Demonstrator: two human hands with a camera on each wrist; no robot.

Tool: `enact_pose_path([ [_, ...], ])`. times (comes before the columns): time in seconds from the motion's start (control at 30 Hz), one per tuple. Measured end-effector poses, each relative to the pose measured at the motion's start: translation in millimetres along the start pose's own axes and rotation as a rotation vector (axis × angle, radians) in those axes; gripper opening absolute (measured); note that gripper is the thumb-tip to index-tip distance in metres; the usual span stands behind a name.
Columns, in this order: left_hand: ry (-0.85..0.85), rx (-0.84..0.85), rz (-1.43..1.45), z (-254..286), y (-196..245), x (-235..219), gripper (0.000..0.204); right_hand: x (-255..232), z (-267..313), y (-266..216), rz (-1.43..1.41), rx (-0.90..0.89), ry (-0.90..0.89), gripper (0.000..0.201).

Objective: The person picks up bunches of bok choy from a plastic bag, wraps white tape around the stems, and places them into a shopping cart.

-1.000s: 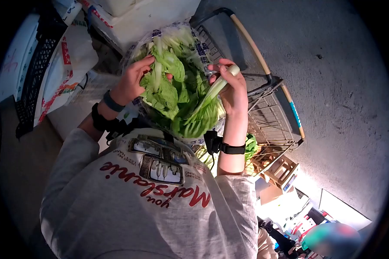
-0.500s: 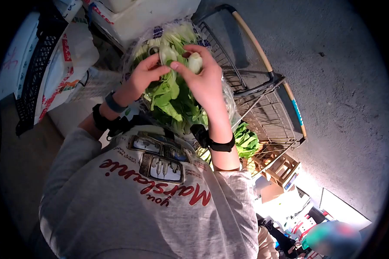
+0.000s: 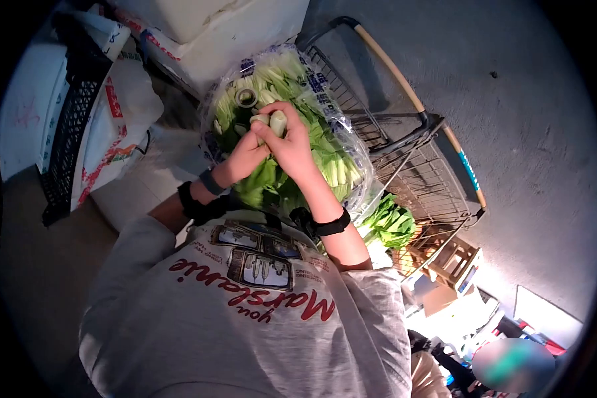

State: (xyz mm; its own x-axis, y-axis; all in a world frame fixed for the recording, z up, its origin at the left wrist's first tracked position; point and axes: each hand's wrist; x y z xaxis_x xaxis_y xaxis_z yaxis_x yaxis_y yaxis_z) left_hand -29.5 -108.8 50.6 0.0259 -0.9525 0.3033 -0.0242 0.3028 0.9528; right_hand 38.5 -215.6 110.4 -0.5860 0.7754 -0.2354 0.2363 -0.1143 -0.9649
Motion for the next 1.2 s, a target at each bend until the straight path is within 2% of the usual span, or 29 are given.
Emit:
enact_pose_path([
  [0.03, 0.028, 0.023, 0.015, 0.6, -5.9, -0.2, 0.049, -1.8, 1.4, 4.8, 0.197, 0.038, 0.014, 0.027],
  [0.07, 0.055, 0.045, 0.031, 3.5, -11.8, 0.2, 0.043, -2.1, 1.5, 11.4, 0.186, 0.038, 0.035, 0.027],
  [0.13, 0.071, 0.050, 0.022, 12.4, -17.0, 4.3, 0.044, -3.0, 2.4, 29.3, 0.522, -0.204, 0.140, 0.035],
  [0.17, 0.078, 0.103, 0.066, 17.2, -19.2, 7.3, 0.045, 1.8, 5.3, 41.1, 0.491, -0.156, 0.071, 0.048],
  [0.2, 0.083, 0.152, 0.113, 20.1, -23.5, 9.2, 0.045, 8.5, 9.7, 45.3, 0.295, -0.015, -0.036, 0.062],
  [0.23, 0.121, 0.169, 0.090, 21.0, -28.3, 9.4, 0.050, 13.8, 13.0, 49.6, 0.194, 0.014, -0.072, 0.065],
  [0.3, 0.116, 0.107, 0.010, 23.0, -27.9, 6.3, 0.046, 5.4, 19.3, 51.1, 0.095, 0.056, -0.088, 0.069],
  [0.37, 0.102, -0.029, -0.183, 29.0, -36.9, -10.9, 0.032, -22.8, 29.1, 40.6, -0.161, 0.177, -0.391, 0.069],
  [0.4, 0.145, -0.014, -0.165, 30.4, -34.4, -13.5, 0.027, -36.5, 34.2, 57.3, -0.043, 0.127, -0.371, 0.057],
  [0.43, 0.194, 0.006, -0.147, 31.1, -28.8, -15.5, 0.022, -55.0, 43.2, 51.4, 0.314, 0.195, -0.418, 0.051],
  [0.47, 0.249, -0.038, -0.103, 34.8, -24.4, -23.8, 0.026, -74.9, 51.5, 45.1, 0.672, 0.259, -0.466, 0.046],
  [0.5, 0.292, -0.021, 0.134, 41.0, -17.5, -27.8, 0.027, -90.9, 71.9, 77.5, 0.940, 0.123, -0.530, 0.044],
  [0.53, 0.295, -0.023, 0.142, 44.4, -13.4, -36.9, 0.027, -99.3, 89.2, 107.8, 1.202, -0.025, -0.593, 0.044],
  [0.57, 0.334, 0.009, 0.086, 47.2, -9.9, -47.9, 0.028, -97.5, 97.9, 96.6, 1.342, 0.041, -0.826, 0.049],
  [0.6, 0.373, 0.042, 0.029, 50.3, -7.2, -54.0, 0.028, -99.7, 121.5, 129.2, 1.349, -0.284, -0.784, 0.050],
  [0.67, 0.382, 0.073, 0.043, 56.4, -1.5, -55.4, 0.028, -92.2, 150.7, 163.2, 1.663, -0.576, -0.860, 0.053],
  [0.7, 0.387, 0.099, 0.055, 60.1, -0.2, -54.0, 0.028, -91.9, 151.2, 166.3, 1.633, -0.720, -0.582, 0.060],
  [0.73, 0.393, 0.101, 0.054, 63.9, -0.7, -51.5, 0.028, -93.2, 148.8, 170.2, 1.632, -0.726, -0.584, 0.060],
  [0.8, 0.397, 0.081, 0.052, 71.7, -1.6, -46.7, 0.029, -95.0, 137.1, 173.5, 1.695, -0.903, -0.682, 0.062],
  [0.83, 0.405, 0.087, 0.050, 74.3, -1.9, -43.7, 0.029, -96.5, 131.3, 171.6, 1.567, -0.915, -0.717, 0.057],
  [0.87, 0.391, 0.094, 0.065, 77.1, -2.5, -39.4, 0.028, -99.8, 124.9, 169.3, 1.564, -0.925, -0.720, 0.057],
  [0.93, 0.385, 0.102, 0.082, 83.6, -2.7, -30.4, 0.028, -106.4, 109.1, 152.0, 1.375, -0.825, -0.992, 0.050],
  [0.97, 0.398, 0.105, 0.067, 86.2, -0.7, -25.1, 0.028, -106.8, 104.0, 146.8, 1.389, -0.804, -1.034, 0.049],
  [1.0, 0.412, 0.108, 0.054, 89.2, -0.4, -21.0, 0.028, -108.3, 98.9, 137.5, 1.270, -0.685, -1.058, 0.044],
  [1.07, 0.416, 0.125, 0.056, 93.7, -3.8, -17.0, 0.027, -109.9, 87.9, 129.3, 1.063, -0.473, -1.028, 0.036],
  [1.1, 0.413, 0.140, 0.052, 95.4, -4.3, -15.8, 0.026, -109.2, 81.2, 117.7, 1.070, -0.486, -1.037, 0.036],
  [1.17, 0.397, 0.126, 0.053, 100.1, -1.6, -13.6, 0.024, -105.7, 66.6, 94.2, 0.768, -0.068, -0.853, 0.034],
  [1.2, 0.370, 0.098, 0.052, 102.5, 0.7, -12.3, 0.023, -104.7, 60.7, 93.7, 0.777, -0.084, -0.864, 0.034],
])
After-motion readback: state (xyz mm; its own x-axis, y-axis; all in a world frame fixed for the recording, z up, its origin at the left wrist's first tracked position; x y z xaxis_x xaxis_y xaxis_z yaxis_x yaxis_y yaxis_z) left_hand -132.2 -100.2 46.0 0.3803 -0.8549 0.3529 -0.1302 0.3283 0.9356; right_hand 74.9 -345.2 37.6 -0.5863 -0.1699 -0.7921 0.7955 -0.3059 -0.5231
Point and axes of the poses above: each hand's wrist, its own z-axis away from the middle knuckle, its own x-axis out of the palm, y = z × x, and after that the axes turned 12 degrees about z, right-handed
